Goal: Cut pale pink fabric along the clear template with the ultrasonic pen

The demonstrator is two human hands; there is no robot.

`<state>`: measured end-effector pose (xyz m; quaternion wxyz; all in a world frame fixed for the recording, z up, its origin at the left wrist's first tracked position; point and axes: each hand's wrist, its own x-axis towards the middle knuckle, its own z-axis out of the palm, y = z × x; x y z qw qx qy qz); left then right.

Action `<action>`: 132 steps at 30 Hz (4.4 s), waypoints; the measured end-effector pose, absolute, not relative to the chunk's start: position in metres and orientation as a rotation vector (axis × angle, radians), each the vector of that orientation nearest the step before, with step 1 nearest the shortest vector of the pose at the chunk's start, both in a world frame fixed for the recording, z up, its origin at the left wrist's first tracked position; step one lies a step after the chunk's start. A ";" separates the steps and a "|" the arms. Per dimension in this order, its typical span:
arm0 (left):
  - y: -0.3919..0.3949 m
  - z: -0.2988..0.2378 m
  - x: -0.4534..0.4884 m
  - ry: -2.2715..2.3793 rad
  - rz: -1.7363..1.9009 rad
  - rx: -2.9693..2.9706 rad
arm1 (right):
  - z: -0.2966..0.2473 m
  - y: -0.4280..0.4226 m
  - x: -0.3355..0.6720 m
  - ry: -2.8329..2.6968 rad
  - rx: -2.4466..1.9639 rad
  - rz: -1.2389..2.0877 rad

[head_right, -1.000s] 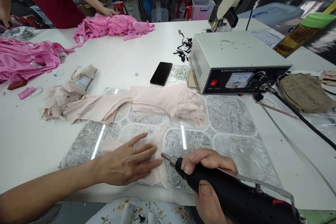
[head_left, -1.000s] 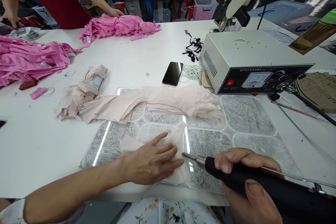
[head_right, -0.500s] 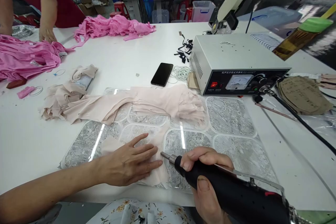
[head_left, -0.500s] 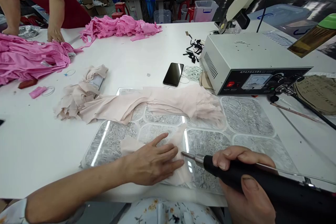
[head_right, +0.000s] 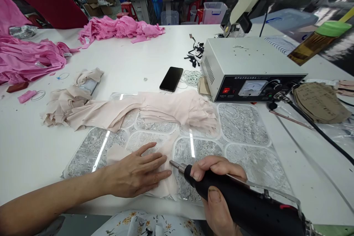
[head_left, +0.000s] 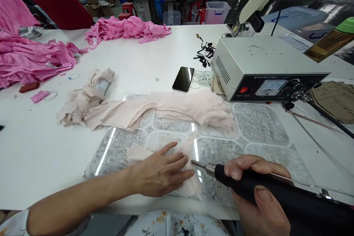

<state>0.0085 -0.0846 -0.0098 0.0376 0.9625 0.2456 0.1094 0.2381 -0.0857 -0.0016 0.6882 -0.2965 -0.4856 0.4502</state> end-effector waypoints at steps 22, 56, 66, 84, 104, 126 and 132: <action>-0.084 -0.008 0.009 0.756 0.334 2.943 | 0.005 -0.087 0.237 -1.138 -0.682 0.977; -0.059 -0.013 -0.002 0.737 0.376 3.022 | -0.002 -0.075 0.238 -1.070 -0.610 0.912; -0.052 -0.018 -0.005 0.662 0.404 3.006 | -0.014 -0.051 0.214 -1.071 -0.713 0.743; -0.037 -0.016 -0.009 0.508 0.423 2.957 | -0.012 -0.050 0.213 -1.013 -0.750 0.791; -0.028 -0.016 -0.010 0.365 0.356 2.974 | -0.009 -0.049 0.213 -0.982 -0.734 0.809; -0.023 -0.010 -0.006 0.250 0.346 2.962 | -0.008 -0.048 0.213 -0.972 -0.765 0.805; -0.023 -0.011 -0.007 0.248 0.331 2.973 | -0.008 -0.045 0.212 -0.954 -0.771 0.801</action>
